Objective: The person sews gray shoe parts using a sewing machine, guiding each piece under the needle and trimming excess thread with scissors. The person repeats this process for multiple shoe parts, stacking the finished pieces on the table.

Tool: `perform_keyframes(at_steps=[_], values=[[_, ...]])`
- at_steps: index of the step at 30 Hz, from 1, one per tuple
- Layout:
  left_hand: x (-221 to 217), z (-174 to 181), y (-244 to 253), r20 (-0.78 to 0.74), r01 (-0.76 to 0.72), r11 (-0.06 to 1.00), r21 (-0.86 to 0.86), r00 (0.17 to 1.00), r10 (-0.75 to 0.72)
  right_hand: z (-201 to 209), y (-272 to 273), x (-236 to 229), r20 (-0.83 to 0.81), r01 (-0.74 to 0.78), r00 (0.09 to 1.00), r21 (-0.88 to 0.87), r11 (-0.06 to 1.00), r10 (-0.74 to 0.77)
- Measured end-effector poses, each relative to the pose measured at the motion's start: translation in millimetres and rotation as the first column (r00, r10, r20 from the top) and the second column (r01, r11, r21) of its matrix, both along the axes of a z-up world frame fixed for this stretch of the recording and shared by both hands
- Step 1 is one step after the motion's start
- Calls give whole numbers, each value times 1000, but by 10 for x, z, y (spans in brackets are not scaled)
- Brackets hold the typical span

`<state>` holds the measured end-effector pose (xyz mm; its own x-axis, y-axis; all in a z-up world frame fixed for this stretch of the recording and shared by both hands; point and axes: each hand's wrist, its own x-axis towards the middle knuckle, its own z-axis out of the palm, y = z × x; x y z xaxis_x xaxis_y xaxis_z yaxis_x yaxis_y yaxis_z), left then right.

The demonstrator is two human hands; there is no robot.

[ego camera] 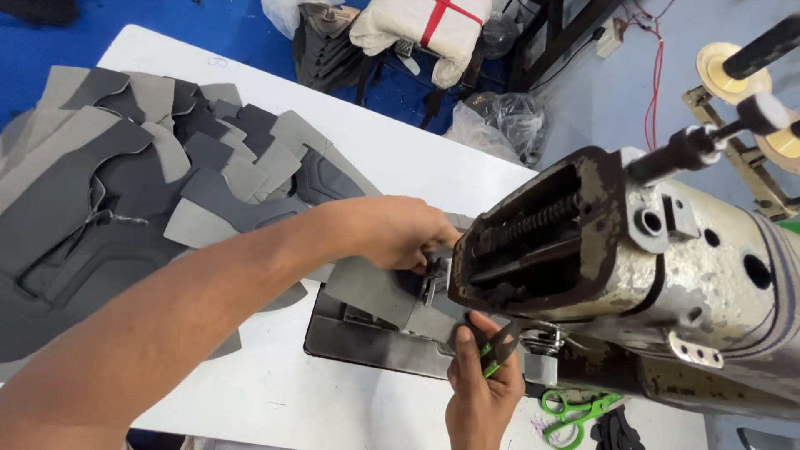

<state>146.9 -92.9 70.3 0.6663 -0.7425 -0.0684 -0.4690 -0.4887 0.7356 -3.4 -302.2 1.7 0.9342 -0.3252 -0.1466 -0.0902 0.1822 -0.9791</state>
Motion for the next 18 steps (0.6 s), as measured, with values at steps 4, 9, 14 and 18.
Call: perform_keyframes(at_steps=[4,9,14,18], values=[[-91,101,53,177,-75,997,-11,981,76,29,10,83,75,-25,997,-3,1000,25],[-435,279,110,279,-274,960,-65,918,281,-248,-227,-177,-11,-104,995,-177,979,104],[-513,241,162,258,-385,921,-50,886,384,-1129,-788,-688,-218,-402,913,-349,847,344],[-483,-32,176,32,-423,904,-68,904,425,-1223,-1277,-703,-322,-318,936,-591,741,146]])
